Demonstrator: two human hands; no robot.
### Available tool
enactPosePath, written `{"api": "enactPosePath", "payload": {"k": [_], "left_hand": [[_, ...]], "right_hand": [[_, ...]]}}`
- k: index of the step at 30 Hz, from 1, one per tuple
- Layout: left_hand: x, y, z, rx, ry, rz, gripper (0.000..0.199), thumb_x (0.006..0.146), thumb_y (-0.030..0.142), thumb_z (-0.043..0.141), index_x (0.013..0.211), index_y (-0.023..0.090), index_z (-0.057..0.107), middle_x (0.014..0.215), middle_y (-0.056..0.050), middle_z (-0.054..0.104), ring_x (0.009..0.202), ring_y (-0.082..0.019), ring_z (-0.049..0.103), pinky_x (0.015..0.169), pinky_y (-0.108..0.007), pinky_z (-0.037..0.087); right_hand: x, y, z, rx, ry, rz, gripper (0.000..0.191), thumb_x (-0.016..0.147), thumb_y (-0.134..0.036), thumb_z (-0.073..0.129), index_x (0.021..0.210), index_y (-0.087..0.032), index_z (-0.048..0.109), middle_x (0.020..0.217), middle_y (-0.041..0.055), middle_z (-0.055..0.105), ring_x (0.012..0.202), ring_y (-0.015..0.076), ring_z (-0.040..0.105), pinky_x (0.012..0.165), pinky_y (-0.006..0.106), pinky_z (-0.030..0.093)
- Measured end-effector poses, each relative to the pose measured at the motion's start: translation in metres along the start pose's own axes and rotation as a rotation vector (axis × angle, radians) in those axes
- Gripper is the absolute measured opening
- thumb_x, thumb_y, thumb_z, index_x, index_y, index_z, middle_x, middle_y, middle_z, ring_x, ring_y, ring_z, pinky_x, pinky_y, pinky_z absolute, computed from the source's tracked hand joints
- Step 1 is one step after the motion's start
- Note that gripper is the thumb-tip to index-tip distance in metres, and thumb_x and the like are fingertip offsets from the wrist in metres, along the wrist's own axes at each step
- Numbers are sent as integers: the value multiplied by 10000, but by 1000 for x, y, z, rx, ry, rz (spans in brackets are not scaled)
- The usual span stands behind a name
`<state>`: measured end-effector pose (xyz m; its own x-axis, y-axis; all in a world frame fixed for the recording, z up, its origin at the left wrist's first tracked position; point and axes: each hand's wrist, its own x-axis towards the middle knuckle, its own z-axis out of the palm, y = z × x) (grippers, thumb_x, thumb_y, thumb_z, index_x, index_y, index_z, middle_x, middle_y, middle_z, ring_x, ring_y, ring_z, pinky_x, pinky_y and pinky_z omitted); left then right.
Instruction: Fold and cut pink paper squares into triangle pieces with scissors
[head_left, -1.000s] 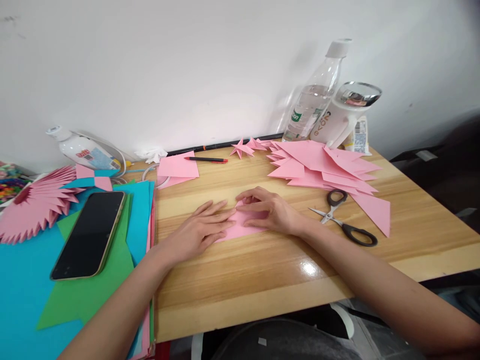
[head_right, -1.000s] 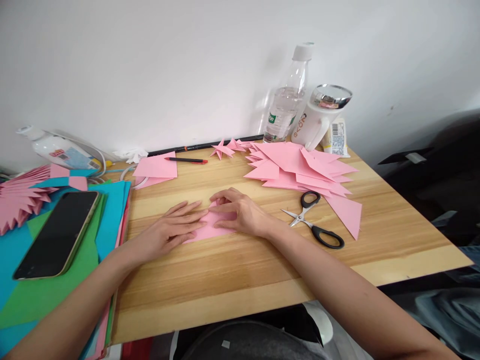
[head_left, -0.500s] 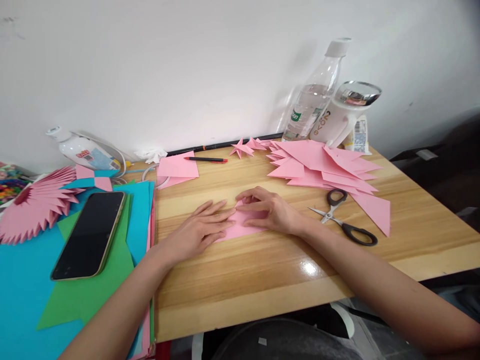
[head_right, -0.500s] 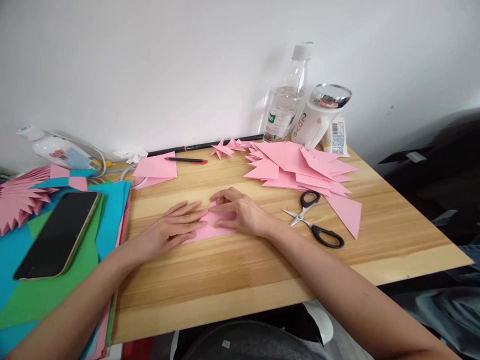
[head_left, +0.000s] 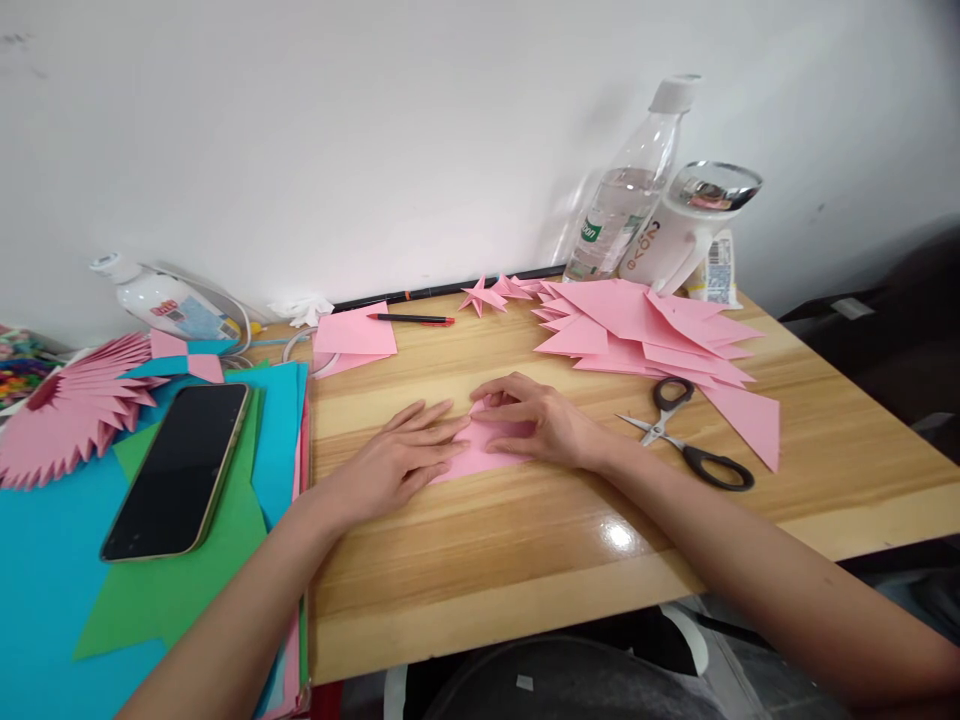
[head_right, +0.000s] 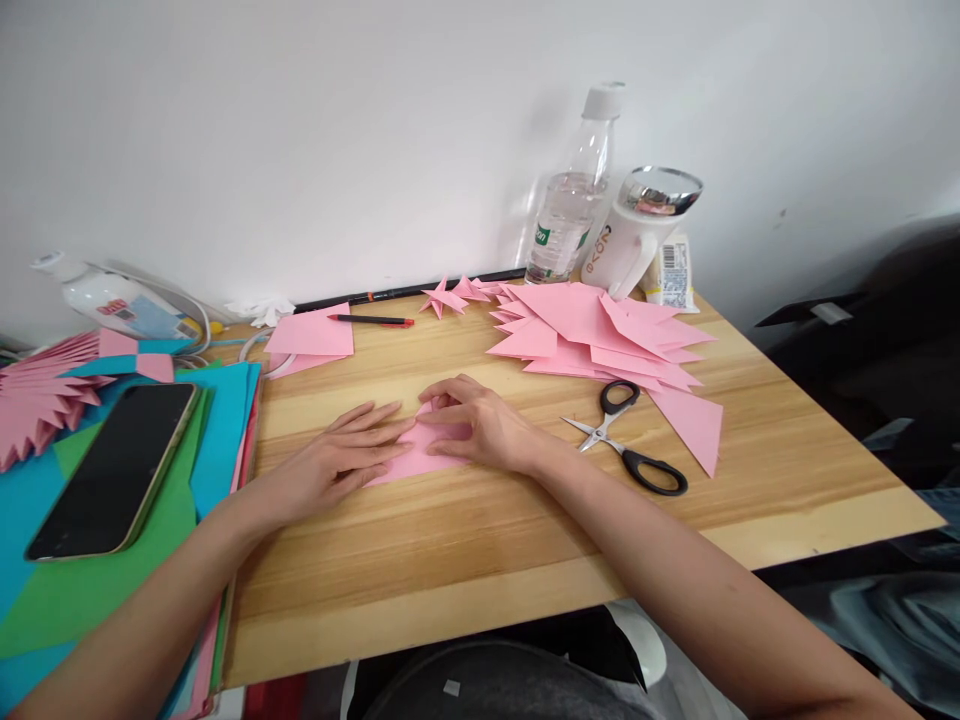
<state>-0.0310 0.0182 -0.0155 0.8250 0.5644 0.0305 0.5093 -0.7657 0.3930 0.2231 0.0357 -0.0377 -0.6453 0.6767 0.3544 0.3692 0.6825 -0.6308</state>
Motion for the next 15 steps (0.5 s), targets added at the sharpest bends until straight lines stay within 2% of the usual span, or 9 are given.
{"api": "enactPosePath", "payload": {"k": [15], "left_hand": [[-1,-2,1,-33,15,-2,360,959,304,425,1311,310,500,1405,-8,466,1400,-189,250,1135,-486,229]], "right_hand": [[-1,3,3,-13,27,-14,301,795,-309,689,1078,-207,684,1151,113,619,966,218,584,832,400,528]]}}
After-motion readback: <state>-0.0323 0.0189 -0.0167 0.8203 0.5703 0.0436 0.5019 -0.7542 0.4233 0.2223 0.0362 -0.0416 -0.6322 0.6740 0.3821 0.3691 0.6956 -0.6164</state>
